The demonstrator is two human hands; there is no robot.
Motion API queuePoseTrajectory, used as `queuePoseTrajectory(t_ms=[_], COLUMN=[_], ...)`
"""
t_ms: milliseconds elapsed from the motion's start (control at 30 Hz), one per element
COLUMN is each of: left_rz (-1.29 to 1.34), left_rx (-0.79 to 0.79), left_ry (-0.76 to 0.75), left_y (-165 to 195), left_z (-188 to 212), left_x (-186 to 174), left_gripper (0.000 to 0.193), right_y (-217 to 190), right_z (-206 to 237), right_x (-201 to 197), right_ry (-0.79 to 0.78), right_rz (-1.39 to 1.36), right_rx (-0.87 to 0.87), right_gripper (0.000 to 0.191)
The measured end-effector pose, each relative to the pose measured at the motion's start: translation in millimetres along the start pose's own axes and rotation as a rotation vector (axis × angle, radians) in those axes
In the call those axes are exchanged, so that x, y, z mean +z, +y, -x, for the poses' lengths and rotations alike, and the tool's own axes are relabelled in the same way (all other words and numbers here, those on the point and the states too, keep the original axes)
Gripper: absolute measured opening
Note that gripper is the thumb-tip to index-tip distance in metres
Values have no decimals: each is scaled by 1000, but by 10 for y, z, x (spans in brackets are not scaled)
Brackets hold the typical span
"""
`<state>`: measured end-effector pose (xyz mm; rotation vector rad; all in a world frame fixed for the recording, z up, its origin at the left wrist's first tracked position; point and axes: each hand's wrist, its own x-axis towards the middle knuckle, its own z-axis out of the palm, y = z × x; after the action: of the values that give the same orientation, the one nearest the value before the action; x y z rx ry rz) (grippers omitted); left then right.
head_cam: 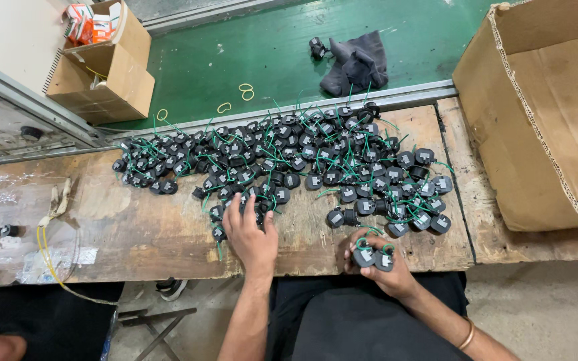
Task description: The person sits at a factory workbench and wraps the green power cords of black plug adapters one at a time, coiling the cord around each adapter by hand and placing the finished unit onto a pile on the bench, with completed units accumulating in a cardboard box.
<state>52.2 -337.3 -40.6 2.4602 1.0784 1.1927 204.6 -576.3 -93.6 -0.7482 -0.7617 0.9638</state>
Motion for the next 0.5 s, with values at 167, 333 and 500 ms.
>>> queuePoseTrajectory(t_ms=[167,333,500], left_rz=[17,295,635], left_rx=[154,103,-34], left_ry=[-112,7,138], left_y=[17,-36,82], left_z=[72,109,103], left_x=[21,25,59], left_gripper=[20,19,29], right_y=[38,11,-38], right_z=[-17,-22,-76], right_x=[3,-14,23], right_ry=[123,139,141], right_rz=[-273,-329,-360], right_rx=[-4,38,24], right_gripper=[44,44,49])
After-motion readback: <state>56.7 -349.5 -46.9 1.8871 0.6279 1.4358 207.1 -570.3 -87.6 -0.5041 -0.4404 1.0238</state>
